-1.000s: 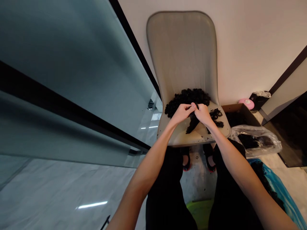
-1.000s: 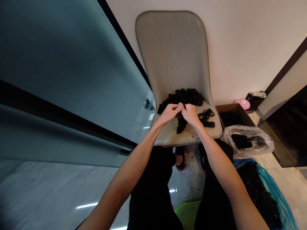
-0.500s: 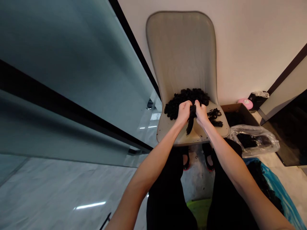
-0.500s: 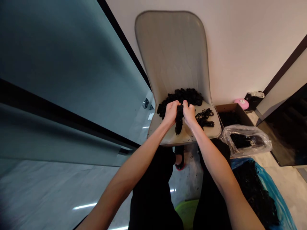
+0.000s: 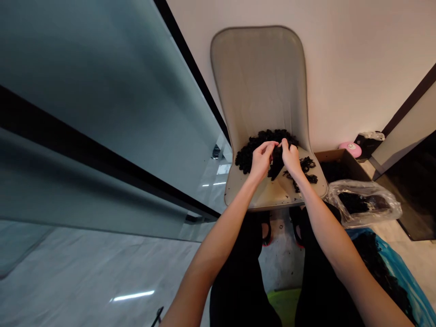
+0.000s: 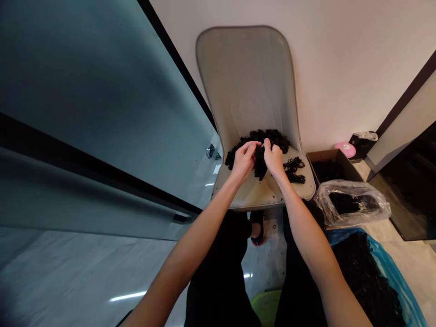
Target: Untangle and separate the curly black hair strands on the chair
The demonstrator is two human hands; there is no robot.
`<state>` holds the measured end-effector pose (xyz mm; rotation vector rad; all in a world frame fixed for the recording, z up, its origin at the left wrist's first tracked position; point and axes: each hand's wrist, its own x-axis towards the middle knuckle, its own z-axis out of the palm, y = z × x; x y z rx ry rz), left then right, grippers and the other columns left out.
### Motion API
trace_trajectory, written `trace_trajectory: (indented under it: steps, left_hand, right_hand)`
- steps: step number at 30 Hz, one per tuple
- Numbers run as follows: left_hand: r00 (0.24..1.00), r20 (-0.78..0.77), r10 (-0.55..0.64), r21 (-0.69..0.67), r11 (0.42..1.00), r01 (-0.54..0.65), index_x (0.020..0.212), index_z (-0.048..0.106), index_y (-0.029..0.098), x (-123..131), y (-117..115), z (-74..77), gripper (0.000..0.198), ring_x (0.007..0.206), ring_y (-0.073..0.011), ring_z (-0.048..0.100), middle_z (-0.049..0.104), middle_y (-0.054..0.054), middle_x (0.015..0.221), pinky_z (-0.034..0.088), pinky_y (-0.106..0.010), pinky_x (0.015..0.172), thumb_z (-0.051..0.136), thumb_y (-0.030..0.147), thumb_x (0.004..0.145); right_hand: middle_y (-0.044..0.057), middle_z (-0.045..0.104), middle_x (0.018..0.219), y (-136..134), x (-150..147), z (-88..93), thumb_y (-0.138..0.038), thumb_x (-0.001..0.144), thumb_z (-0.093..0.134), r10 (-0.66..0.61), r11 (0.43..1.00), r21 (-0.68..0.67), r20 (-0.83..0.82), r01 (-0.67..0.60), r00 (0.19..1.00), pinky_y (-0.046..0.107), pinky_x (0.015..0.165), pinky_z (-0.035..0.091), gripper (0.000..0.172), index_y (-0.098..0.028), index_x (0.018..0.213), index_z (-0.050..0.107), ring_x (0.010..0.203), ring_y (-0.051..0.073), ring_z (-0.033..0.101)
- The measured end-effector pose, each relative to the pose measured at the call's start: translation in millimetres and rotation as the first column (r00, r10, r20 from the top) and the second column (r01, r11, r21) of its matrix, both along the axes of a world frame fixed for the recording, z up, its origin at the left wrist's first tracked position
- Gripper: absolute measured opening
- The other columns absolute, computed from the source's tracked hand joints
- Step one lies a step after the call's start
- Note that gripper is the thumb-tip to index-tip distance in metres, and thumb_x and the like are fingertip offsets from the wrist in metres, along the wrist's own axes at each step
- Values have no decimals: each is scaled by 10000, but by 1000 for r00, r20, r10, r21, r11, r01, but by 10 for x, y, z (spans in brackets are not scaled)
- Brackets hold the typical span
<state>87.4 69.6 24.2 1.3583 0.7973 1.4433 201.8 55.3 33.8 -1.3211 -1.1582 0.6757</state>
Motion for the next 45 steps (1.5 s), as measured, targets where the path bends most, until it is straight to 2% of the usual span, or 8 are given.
trace_trajectory:
  steps: [7,13,17,22,25,31,38,45]
  left_hand:
    - [987,-157,16,98,995,-1,847,732,177,-100,-37,112,253,585,-104,506,645,-7,716,402,-235,578,719,429,843]
    - [883,-383,-271,2,956,294,857,707,159,-328,-33,94,255,733,-135,625,697,-24,814,493,-256,722,833,318,702]
    - [852,-436,-290,-24,950,311,875,698,158,-453,-40,80,225,749,-144,651,709,-32,825,497,-254,713,791,316,745]
    - [812,-431,-395,-83,913,400,877,648,169,-506,-114,122,223,611,-106,582,679,-17,714,420,-208,573,752,358,820]
    - [836,-315,-450,-136,893,429,853,576,191,-442,-165,127,274,520,-80,507,602,25,611,339,-189,497,758,394,824]
    - [990,19,-140,-141,980,142,723,453,207,-81,-166,-6,339,443,-51,406,441,88,510,273,-178,455,733,378,804]
    - [956,227,187,-314,943,-110,707,397,210,160,-159,-51,304,451,-43,390,419,95,518,320,-182,479,646,280,866]
    - [949,303,89,-308,951,9,712,369,219,184,-99,16,426,439,-52,363,385,92,533,325,-205,476,660,461,908]
  right_hand:
    - [30,618,671,-37,30,23,-634,985,394,72,997,-8,3,-72,997,293,805,459,557,-197,738,636,740,185,609]
    - [23,595,613,-84,156,-61,-609,952,511,168,985,-74,189,-157,967,297,738,414,529,-192,651,634,674,173,563]
    - [-3,514,519,-135,206,-113,-609,868,649,261,963,-131,254,-234,931,281,631,364,539,-194,538,548,589,145,482]
    - [-16,529,553,-212,221,-110,-679,794,694,565,806,-199,-23,-557,825,243,509,288,552,-165,623,589,525,89,395]
    - [-44,470,553,-258,161,-73,-673,751,740,613,755,-106,-236,-647,754,232,474,246,543,-186,632,531,505,67,330]
    - [-82,380,543,-254,-120,-43,-561,793,754,334,917,-23,-499,-397,800,220,486,283,515,-218,623,409,497,58,311]
    - [-65,468,583,-152,-385,-218,-493,833,723,64,995,-22,-633,-101,771,229,563,407,423,-221,687,434,557,86,440]
    - [-41,494,589,-137,-347,-174,-574,866,662,34,998,-29,-536,-58,843,246,573,429,458,-231,681,421,566,107,480]
